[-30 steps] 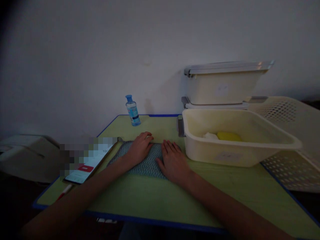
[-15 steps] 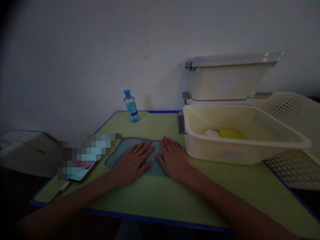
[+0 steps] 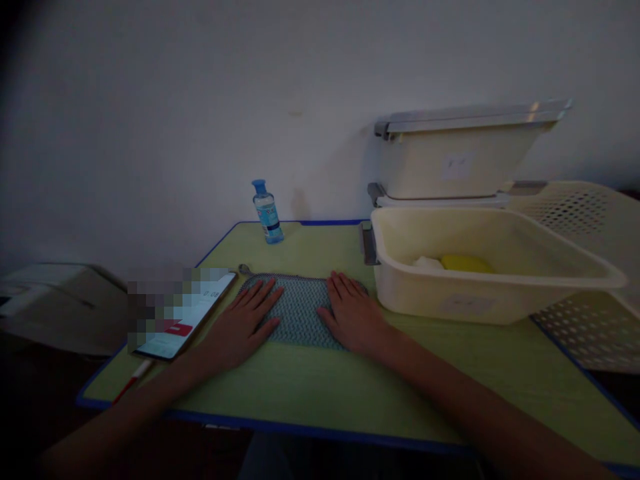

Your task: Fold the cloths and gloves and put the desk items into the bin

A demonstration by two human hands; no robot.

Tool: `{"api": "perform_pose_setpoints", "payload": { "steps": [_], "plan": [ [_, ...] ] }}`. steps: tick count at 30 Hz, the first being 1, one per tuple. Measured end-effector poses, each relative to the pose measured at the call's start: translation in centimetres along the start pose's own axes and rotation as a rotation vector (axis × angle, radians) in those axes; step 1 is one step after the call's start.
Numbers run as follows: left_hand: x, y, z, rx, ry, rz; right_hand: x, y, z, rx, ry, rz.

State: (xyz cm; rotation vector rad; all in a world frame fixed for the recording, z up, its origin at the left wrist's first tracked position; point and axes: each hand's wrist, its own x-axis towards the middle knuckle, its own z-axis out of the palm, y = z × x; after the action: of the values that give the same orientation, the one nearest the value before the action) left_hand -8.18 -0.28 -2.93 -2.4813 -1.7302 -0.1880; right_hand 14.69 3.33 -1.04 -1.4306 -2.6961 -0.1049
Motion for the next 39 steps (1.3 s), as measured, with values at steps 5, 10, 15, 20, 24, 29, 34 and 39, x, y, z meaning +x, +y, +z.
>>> {"api": "perform_pose_setpoints", "payload": {
  "steps": [5,10,15,20,24,29,34,39],
  "plan": [
    [0.0,0.1,0.2,-0.005,0.028,0.015,1.1,-3.5,-1.0,0.037,0.065,-0.118],
    [-0.1,-0.2,0.5,0.006,0.034,0.018,2.2,-6.3,0.6,0.103,0.116,-0.161],
    [-0.1,-0.2,0.5,0.004,0.031,0.025,1.2,-4.8,1.4,0.137,0.080,-0.148],
    [-0.1,-0.1,0.4,-0.003,0.034,0.021,-0.3,-2.8,0.8,0.123,0.048,-0.143],
    [-0.1,-0.1,0.3,-0.006,0.024,0.010,-1.5,-1.6,0.5,0.084,0.011,-0.119],
    [-0.2,0.0,0.1,-0.013,-0.009,-0.002,-3.2,0.1,0.2,0.044,-0.008,-0.105],
    [0.6,-0.6,-0.2,-0.038,-0.068,0.029,-4.8,1.2,0.7,0.013,0.062,-0.120],
    [3.6,-2.5,-0.9,-0.112,-0.266,0.181,-6.3,1.1,0.8,0.008,0.083,-0.113]
  ]
}}
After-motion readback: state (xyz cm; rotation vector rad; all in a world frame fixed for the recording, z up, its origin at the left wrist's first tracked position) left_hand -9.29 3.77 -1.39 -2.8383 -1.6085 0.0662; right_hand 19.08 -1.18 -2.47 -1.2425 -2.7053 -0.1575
